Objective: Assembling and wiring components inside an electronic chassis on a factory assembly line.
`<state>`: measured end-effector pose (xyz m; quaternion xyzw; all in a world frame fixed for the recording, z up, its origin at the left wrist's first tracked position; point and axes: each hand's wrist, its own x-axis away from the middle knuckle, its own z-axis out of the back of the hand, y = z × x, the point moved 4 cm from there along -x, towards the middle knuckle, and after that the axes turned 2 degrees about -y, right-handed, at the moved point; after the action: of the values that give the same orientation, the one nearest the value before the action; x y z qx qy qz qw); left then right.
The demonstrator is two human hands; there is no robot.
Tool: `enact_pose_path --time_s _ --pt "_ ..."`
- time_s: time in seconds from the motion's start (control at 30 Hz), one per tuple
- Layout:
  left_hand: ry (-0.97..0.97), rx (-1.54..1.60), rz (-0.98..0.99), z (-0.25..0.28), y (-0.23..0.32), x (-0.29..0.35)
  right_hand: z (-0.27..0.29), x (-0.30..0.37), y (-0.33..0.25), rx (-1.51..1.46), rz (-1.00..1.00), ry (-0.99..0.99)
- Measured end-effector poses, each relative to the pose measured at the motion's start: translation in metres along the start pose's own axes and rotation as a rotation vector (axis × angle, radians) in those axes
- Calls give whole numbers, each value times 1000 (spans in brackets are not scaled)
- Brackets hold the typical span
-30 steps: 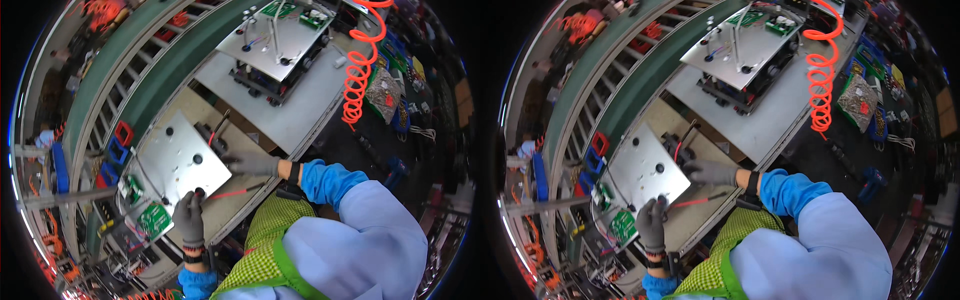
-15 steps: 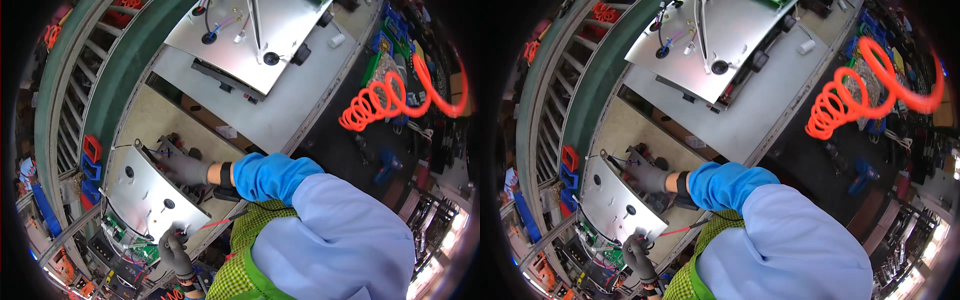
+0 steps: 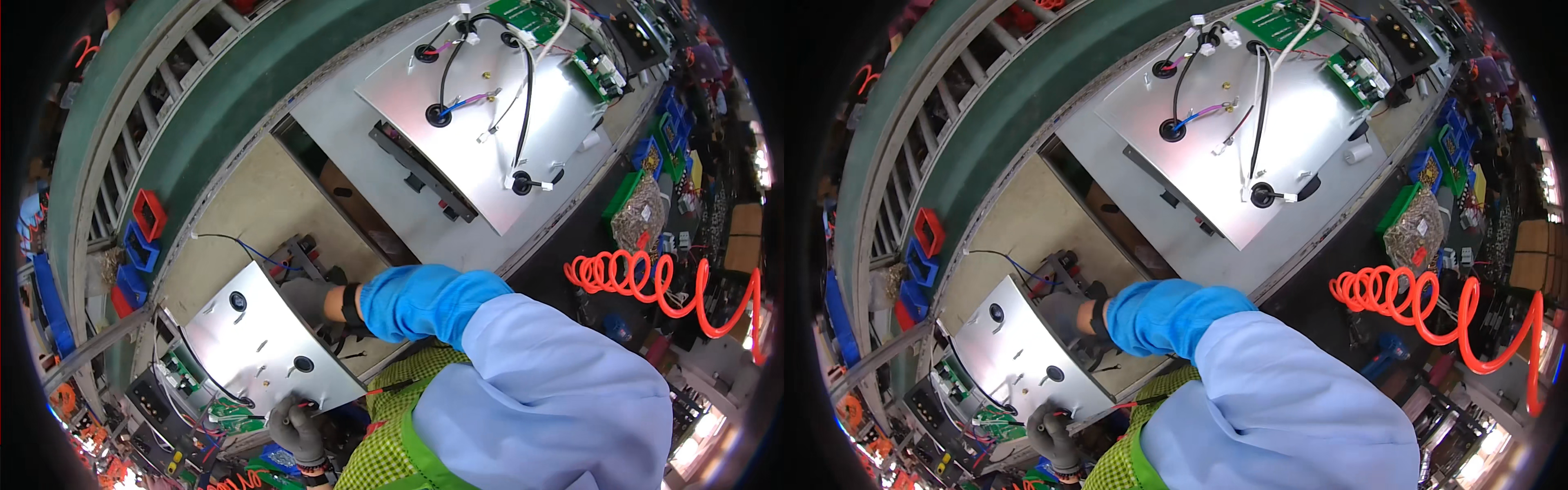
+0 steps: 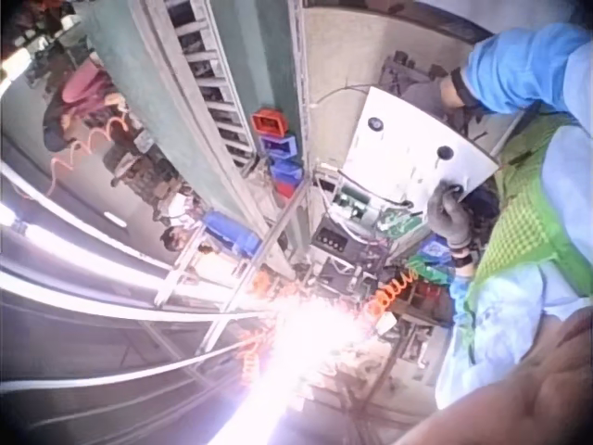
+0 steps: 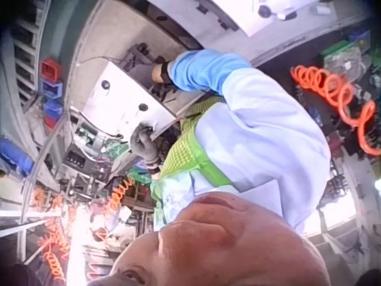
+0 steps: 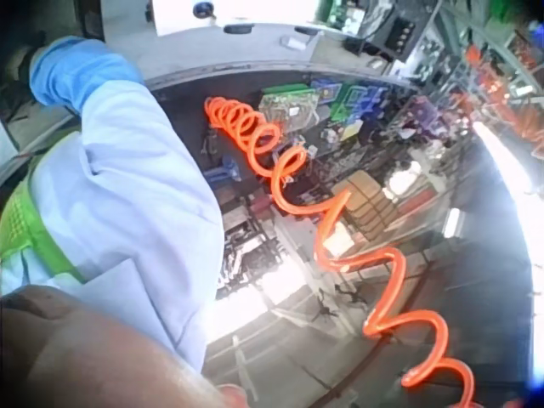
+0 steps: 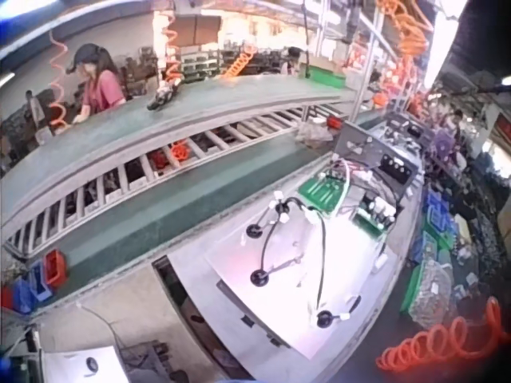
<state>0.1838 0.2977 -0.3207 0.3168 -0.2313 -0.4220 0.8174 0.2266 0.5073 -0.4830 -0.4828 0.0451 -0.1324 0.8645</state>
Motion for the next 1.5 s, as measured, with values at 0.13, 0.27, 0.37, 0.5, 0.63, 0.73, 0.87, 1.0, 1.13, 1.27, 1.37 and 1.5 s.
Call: enact_pose_path --time_s 0.13,0.27,0.37,0.5,0.63,0.73,0.87,1.0,1.13,1.27,1.37,1.5 --pt "15 -120 -54 4 10 -8 -10 -13 5 22 30 -11" --pt "-52 -131 -99 1 7 -9 -14 -20 17 75 56 -11" --pt "-70 -111 -85 2 5 -8 0 -13 14 107 62 -26" --pt "-34 -105 -100 1 20 -16 74 43 21 192 -135 362" --pt "6 -52 -8 1 24 -17 92 40 17 262 -203 306" --pt "-4 -50 4 11 14 -13 65 10 8 518 -260 28" --pt "25 -140 -54 13 5 1 33 -10 13 339 -80 79" --pt "-258 -8 -63 8 7 -15 -122 18 204 303 -289 -380" --pt "-194 1 -78 8 0 -2 -43 -31 99 -661 -220 192" --pt "-100 -74 -114 19 18 -10 85 11 36 -594 -313 505" --pt "-249 -20 56 19 18 -11 127 33 47 -1203 -358 875" --pt "-491 -234 45 40 53 -27 197 57 -19 -1027 -137 932"
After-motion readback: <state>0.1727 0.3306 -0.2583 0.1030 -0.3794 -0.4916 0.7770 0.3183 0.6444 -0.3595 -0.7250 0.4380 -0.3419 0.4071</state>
